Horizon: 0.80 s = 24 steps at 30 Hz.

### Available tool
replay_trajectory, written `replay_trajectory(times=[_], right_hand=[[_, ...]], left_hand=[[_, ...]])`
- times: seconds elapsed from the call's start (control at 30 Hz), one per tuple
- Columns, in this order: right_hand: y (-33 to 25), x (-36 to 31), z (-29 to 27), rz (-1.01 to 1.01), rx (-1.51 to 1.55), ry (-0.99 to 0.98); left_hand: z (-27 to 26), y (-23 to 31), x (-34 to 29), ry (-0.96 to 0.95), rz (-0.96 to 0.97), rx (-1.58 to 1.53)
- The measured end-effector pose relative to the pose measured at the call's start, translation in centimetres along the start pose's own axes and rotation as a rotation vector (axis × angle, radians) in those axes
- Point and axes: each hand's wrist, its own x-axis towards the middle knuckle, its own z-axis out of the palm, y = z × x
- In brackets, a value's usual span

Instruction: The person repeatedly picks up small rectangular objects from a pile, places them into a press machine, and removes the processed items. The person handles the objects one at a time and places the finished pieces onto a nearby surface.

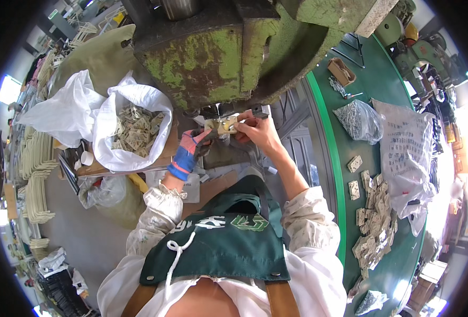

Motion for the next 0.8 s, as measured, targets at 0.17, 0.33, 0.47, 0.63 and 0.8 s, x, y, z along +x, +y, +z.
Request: replay_trajectory(times=[0.17,0.33,0.47,0.63,0.8], right_hand=[[0.3,0.0,-0.8,-0.018,-0.016,-0.018],[0.3,0.1,-0.1,-0.062,-0.027,-0.009],[0.1,-0.1,-0.2,-0.101,-0.033,-0.022],[1.5,-4.0,-0.2,-0.201,0.169,0.114],[11.0,-9.8,-7.4,-0.035,-0.046,0.482]], left_hand=[[0.8,-1.7,0.2,-0.010,0.214,0.057],[0.4,-1.7,0.2,-0.010,0.111,-0.174],[-0.5,-2.8,0.5,-0.153,0.111,-0.234],[-0.6,-3.3,-1.4,0.093,0.328,0.071],[-10.5,-3.6,-3.3,-0.149,0.237,-0.705]])
